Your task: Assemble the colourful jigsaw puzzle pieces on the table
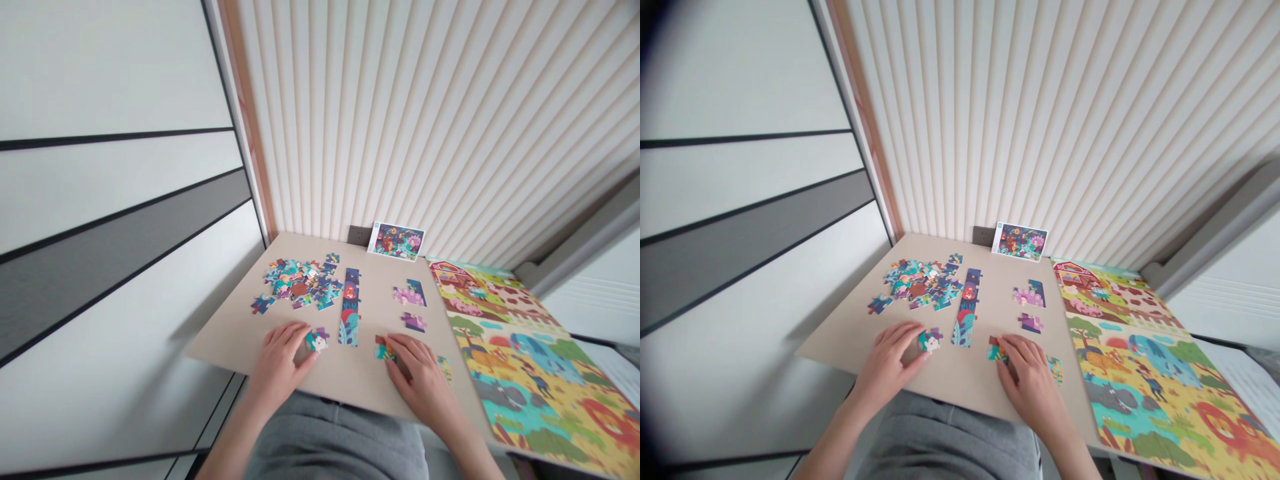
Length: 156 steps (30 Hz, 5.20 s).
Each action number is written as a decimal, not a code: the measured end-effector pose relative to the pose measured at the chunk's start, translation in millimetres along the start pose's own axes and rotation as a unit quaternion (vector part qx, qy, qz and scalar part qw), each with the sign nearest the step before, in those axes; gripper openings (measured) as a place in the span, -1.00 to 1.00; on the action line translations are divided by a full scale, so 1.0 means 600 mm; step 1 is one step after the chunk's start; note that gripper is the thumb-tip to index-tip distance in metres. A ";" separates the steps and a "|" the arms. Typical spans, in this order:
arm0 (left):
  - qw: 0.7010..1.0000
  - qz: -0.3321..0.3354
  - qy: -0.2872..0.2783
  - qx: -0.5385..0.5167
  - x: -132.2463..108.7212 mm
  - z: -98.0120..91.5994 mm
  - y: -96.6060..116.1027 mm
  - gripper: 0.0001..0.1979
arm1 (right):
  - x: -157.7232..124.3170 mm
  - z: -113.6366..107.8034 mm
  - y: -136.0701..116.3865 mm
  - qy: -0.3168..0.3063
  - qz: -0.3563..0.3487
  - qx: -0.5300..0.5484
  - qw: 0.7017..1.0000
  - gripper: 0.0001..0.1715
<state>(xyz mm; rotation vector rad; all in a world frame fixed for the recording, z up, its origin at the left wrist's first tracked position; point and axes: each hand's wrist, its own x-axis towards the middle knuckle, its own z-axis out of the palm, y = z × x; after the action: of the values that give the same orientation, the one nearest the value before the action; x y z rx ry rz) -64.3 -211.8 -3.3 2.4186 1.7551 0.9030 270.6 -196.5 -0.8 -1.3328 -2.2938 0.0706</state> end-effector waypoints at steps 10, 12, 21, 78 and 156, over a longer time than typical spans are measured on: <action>1.000 0.004 -0.008 -0.009 -0.002 0.000 0.015 -0.64 | -0.006 0.004 0.004 -0.011 0.008 0.004 1.000 -0.55; 1.000 0.002 -0.001 -0.001 -0.003 0.002 0.016 -0.63 | -0.007 0.005 0.005 -0.011 0.010 0.006 1.000 -0.55; 1.000 0.004 0.000 0.024 0.002 0.006 0.021 -0.59 | -0.007 0.006 0.006 -0.007 0.011 0.015 1.000 -0.57; 0.999 0.021 0.002 0.037 -0.010 0.020 0.002 -0.59 | 0.001 -0.017 -0.018 0.014 0.023 0.033 0.999 -0.58; 0.999 -0.018 -0.028 0.001 0.336 0.139 -0.102 -0.73 | 0.001 -0.010 -0.012 -0.034 0.046 0.021 0.998 -0.59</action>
<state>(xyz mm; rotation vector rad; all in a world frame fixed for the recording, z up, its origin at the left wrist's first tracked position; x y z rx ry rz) -38.4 13.7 -5.6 2.3803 1.7765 0.8220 267.0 -200.7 6.7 -1.4343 -2.2723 0.1970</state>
